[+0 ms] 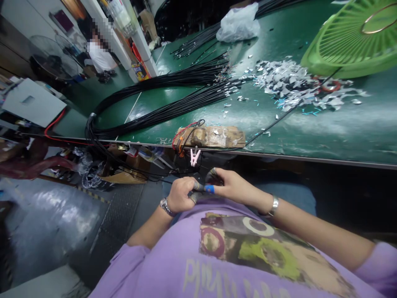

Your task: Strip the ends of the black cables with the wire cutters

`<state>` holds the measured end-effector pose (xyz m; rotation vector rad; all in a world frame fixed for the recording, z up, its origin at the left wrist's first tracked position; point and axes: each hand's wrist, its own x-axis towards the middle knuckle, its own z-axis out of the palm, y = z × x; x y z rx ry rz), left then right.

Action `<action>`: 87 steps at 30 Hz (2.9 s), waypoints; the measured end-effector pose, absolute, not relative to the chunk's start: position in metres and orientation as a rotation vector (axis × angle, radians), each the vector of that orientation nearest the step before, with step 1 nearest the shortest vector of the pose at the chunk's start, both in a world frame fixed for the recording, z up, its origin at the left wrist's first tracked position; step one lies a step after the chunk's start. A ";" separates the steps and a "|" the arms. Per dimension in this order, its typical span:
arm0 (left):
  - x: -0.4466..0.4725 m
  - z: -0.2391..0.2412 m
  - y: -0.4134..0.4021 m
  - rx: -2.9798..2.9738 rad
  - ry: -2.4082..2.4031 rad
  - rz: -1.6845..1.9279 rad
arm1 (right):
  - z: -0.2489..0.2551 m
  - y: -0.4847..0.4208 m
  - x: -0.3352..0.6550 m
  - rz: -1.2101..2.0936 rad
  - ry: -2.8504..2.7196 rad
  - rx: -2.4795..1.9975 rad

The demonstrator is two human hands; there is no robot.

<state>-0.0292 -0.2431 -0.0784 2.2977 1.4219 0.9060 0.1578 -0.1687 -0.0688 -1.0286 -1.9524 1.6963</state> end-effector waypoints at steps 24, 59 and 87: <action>-0.040 -0.090 -0.249 1.366 1.260 1.186 | -0.081 -0.171 0.161 1.208 -2.230 -0.390; -0.072 -0.048 -0.224 1.731 1.198 1.007 | -0.077 -0.144 0.132 2.166 -1.437 -0.795; -0.072 -0.062 -0.193 1.327 1.225 1.158 | -0.077 -0.142 0.088 2.236 -0.749 -0.772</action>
